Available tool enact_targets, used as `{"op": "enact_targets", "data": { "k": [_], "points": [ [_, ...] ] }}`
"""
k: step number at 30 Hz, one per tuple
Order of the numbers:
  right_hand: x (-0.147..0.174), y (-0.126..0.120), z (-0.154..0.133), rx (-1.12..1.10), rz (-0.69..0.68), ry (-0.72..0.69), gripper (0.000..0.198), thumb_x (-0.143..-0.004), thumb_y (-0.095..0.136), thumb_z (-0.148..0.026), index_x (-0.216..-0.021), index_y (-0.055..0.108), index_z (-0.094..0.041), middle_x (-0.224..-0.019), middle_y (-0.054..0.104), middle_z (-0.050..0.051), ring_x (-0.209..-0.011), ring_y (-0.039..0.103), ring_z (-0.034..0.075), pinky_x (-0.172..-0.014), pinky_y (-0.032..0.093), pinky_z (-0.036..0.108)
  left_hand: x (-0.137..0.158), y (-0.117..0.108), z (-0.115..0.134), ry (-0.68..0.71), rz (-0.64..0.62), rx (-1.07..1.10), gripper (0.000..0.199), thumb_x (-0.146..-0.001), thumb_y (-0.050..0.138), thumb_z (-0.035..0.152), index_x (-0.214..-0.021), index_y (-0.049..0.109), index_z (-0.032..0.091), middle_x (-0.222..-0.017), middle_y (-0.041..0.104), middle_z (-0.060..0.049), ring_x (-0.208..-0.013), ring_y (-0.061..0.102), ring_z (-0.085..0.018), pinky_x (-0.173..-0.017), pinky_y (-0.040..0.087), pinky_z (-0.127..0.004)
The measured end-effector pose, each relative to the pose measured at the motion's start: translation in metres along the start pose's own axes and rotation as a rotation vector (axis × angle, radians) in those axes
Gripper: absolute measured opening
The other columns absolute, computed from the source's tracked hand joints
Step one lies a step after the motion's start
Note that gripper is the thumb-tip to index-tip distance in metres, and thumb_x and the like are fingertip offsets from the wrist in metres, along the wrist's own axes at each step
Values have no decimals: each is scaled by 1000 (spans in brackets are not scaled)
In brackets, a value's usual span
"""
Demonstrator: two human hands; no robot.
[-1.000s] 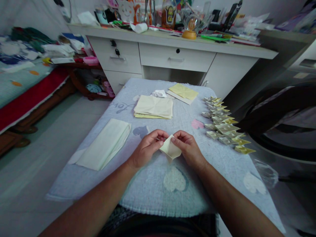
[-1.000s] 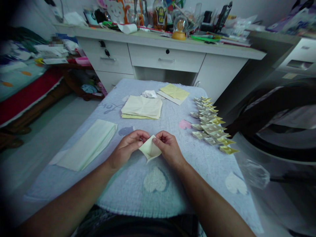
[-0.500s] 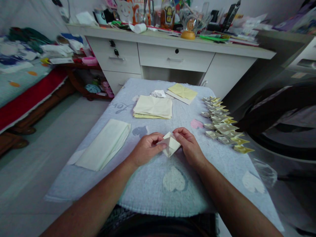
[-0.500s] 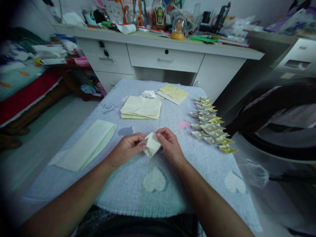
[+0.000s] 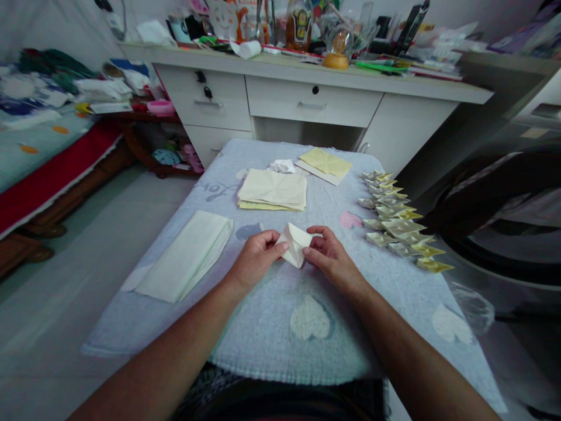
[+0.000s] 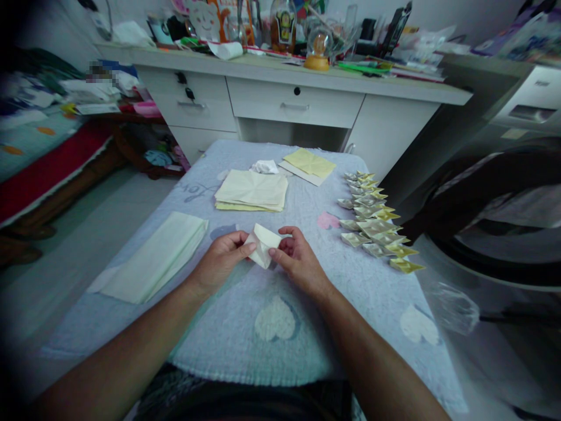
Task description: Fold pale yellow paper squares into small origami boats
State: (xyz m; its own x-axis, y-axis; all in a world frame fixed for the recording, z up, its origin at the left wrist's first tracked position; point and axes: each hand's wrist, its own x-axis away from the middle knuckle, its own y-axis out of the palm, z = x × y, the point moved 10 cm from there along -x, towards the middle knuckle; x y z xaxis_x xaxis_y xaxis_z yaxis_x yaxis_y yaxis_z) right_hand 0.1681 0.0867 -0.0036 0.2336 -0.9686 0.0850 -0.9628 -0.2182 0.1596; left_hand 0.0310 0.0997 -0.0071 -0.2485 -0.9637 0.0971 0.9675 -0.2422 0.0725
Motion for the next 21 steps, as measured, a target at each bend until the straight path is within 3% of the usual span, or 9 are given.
{"op": "enact_targets", "data": {
  "k": [6,14,21],
  "points": [
    [0,13,4,-94,-83,28,53,-74,76,-34,-113,41,-26,-80,64,-3,-60,55,11,-51,40,21,0,5,1,15,-43,-2,24,-76,70,36,-78,59,15,-66,58,3,-62,51,-11,-61,37,-24],
    [2,14,-3,-46,-112,8,29,-80,71,-42,-87,54,-20,-67,63,-2,-54,54,10,-48,40,21,0,3,4,18,-30,-33,24,-79,66,36,-72,56,15,-63,54,3,-60,48,-11,-59,35,-24],
    [3,8,0,-25,-81,59,35,-81,67,-51,-76,57,-18,-61,65,0,-52,58,11,-50,45,22,0,4,1,-4,-60,23,26,-80,64,39,-71,56,15,-64,56,1,-61,49,-12,-61,36,-25]
  ]
}}
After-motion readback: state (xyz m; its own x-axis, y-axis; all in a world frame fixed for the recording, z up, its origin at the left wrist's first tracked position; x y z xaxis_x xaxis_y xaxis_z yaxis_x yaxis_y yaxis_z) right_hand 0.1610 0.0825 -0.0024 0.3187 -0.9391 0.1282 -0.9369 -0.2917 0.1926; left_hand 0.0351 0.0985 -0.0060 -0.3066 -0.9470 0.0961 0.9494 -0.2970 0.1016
